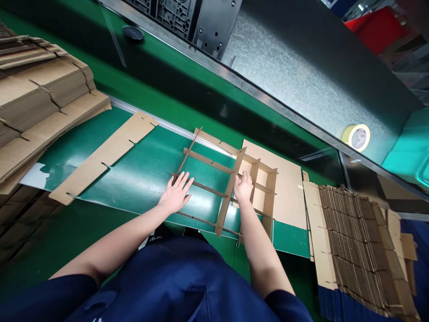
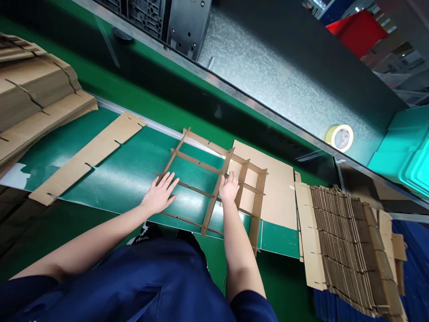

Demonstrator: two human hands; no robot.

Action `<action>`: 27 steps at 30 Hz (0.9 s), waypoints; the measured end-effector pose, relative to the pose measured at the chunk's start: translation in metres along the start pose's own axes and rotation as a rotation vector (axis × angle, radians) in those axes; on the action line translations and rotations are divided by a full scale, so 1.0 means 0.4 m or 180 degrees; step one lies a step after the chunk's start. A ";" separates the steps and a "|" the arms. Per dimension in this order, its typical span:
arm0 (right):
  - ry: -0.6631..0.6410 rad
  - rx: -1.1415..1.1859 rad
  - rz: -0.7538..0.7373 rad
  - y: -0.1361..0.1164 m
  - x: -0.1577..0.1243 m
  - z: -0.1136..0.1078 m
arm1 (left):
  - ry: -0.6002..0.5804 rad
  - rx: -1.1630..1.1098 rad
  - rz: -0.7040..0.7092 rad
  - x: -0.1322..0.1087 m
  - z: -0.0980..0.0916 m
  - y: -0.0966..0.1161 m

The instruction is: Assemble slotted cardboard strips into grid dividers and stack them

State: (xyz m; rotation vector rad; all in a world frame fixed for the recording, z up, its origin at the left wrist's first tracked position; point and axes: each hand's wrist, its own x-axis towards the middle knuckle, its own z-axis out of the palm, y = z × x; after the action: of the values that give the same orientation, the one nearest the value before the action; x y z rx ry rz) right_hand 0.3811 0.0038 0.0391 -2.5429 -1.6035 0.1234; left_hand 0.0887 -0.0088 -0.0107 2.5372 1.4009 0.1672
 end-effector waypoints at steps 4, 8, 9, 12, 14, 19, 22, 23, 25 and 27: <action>-0.0630 0.0188 0.0221 -0.013 0.139 0.019 | 0.0002 0.0029 -0.0024 0.003 0.003 0.002; -0.0984 0.0101 0.0409 -0.019 0.180 0.060 | -0.0045 0.0029 -0.0087 0.007 -0.001 0.007; -0.0991 0.0066 0.0416 -0.020 0.181 0.069 | -0.0056 0.0028 -0.0096 0.007 -0.004 0.007; -0.0977 -0.0017 0.0413 -0.024 0.176 0.083 | -0.0082 0.0013 -0.0093 0.009 -0.010 0.007; -0.0883 -0.0056 0.0380 -0.028 0.167 0.085 | -0.0088 -0.0015 -0.0107 0.009 -0.013 0.007; 0.0208 -0.0187 -0.0267 -0.030 0.144 0.102 | -0.0040 -0.0121 -0.0118 0.010 -0.014 0.006; -0.0130 -0.0185 -0.0537 -0.035 0.153 0.110 | -0.0038 -0.0135 -0.0156 0.009 -0.015 0.007; -0.0230 -0.0162 -0.0495 -0.037 0.155 0.107 | -0.0053 -0.0120 -0.0166 0.008 -0.015 0.008; -0.0196 -0.0052 -0.0338 -0.040 0.145 0.091 | -0.0083 -0.0082 -0.0163 0.006 -0.017 0.008; 0.0000 0.0101 -0.0285 -0.037 0.100 0.067 | -0.0091 -0.0060 -0.0137 0.005 -0.018 0.006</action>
State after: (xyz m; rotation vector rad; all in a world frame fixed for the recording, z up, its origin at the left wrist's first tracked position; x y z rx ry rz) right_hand 0.3814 0.0482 0.0149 -2.4431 -1.6982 0.1384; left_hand 0.0902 -0.0073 -0.0032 2.4824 1.4350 0.1353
